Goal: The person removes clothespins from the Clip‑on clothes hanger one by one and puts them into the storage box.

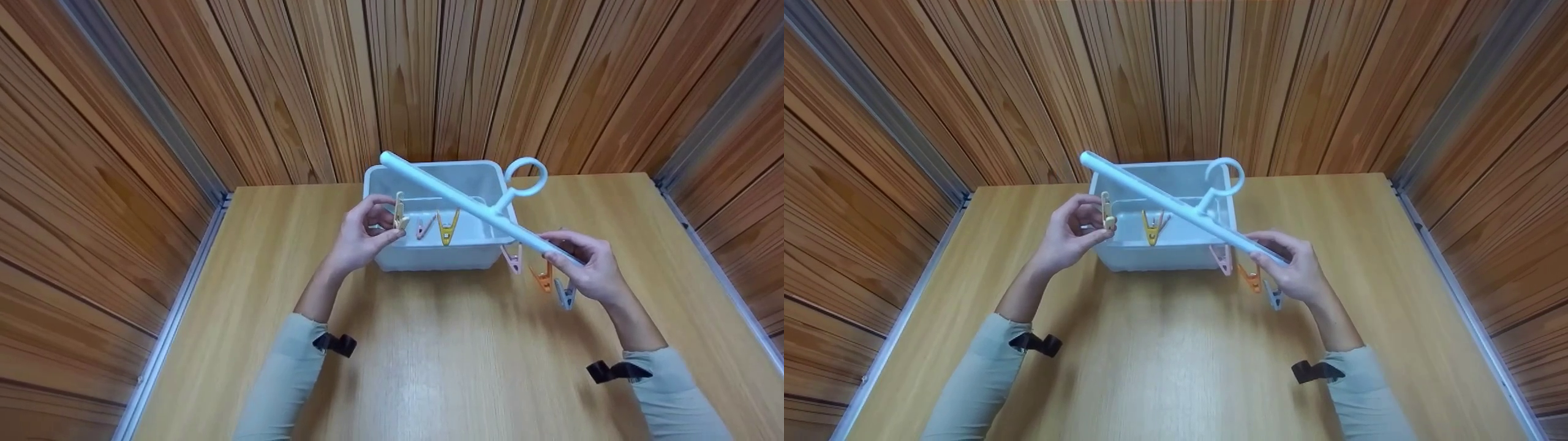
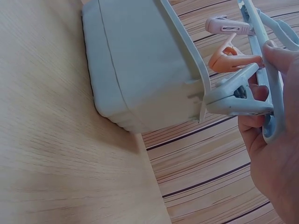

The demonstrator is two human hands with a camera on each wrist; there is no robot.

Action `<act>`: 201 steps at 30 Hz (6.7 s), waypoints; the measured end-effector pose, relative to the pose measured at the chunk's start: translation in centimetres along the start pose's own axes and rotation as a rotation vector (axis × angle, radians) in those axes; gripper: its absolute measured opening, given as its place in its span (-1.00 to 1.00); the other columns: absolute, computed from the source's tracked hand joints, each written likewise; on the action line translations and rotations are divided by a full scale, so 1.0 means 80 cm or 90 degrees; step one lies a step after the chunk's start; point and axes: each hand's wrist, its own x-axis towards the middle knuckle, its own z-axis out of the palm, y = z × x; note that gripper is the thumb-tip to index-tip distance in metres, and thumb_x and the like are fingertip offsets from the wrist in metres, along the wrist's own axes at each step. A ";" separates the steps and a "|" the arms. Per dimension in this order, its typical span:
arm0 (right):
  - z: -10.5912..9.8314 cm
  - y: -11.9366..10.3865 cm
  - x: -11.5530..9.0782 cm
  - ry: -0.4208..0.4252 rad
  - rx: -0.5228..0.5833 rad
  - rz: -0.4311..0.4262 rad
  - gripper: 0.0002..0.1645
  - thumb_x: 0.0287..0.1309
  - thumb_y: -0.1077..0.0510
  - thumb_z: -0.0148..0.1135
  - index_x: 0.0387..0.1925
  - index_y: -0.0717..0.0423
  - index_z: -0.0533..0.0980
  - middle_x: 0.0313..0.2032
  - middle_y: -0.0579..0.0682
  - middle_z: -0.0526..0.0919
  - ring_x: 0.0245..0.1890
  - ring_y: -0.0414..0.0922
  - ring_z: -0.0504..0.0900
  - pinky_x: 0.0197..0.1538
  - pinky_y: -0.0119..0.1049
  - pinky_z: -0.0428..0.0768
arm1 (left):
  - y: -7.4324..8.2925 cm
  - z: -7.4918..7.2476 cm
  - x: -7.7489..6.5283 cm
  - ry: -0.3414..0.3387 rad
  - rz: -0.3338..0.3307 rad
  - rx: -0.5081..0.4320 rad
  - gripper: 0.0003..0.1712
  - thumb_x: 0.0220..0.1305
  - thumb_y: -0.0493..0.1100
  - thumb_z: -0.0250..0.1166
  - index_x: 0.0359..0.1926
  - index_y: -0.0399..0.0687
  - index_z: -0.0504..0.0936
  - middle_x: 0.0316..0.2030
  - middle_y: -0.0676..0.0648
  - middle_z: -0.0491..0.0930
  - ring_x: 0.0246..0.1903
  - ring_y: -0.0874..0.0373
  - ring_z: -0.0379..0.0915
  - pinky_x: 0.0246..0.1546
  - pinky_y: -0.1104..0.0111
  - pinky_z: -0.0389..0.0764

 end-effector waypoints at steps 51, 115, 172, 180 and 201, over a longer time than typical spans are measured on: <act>-0.027 0.005 -0.018 0.028 -0.023 0.006 -0.59 0.30 0.69 0.20 0.16 0.64 0.60 -0.08 -0.31 0.84 -0.21 -0.38 0.75 -0.18 -0.60 0.68 | 0.003 0.000 0.081 0.041 -0.102 0.058 -0.42 0.48 -0.30 0.51 0.44 0.01 0.63 -0.04 -0.16 0.72 -0.07 0.08 0.62 0.04 0.33 0.72; -0.012 -0.010 0.016 -0.007 -0.020 -0.009 -0.56 0.21 0.71 0.22 0.12 0.59 0.66 -0.14 -0.22 0.84 -0.31 -0.30 0.74 -0.21 -0.56 0.70 | -0.022 -0.018 0.044 -0.063 -0.022 -0.077 -0.27 0.59 -0.22 0.41 0.67 -0.07 0.43 0.42 -0.28 0.70 0.38 -0.19 0.72 0.47 -0.02 0.70; 0.028 -0.010 0.030 -0.021 0.011 -0.014 -0.57 0.26 0.69 0.22 0.14 0.57 0.65 -0.13 -0.21 0.84 -0.32 -0.31 0.74 -0.22 -0.55 0.70 | -0.009 0.031 0.012 -0.256 0.068 -0.322 -0.21 0.62 -0.13 0.28 0.67 -0.43 0.28 0.42 -0.55 0.59 0.28 -0.01 0.82 0.32 0.04 0.81; 0.031 -0.010 0.030 -0.023 0.010 -0.010 -0.57 0.26 0.69 0.22 0.14 0.56 0.66 -0.14 -0.21 0.84 -0.32 -0.31 0.74 -0.21 -0.54 0.70 | -0.001 0.035 0.011 -0.266 0.044 -0.361 -0.30 0.59 -0.35 0.05 0.65 -0.52 0.25 0.21 -0.14 0.83 0.06 0.16 0.87 0.17 0.24 0.87; 0.032 -0.008 0.029 -0.044 0.022 -0.010 -0.56 0.25 0.69 0.22 0.14 0.55 0.66 -0.16 -0.20 0.81 -0.34 -0.29 0.71 -0.24 -0.55 0.69 | 0.007 0.029 0.011 -0.239 0.011 -0.353 -0.40 0.63 -0.37 0.03 0.57 -0.60 0.33 0.01 0.12 0.84 -0.08 0.25 0.87 0.06 0.35 0.87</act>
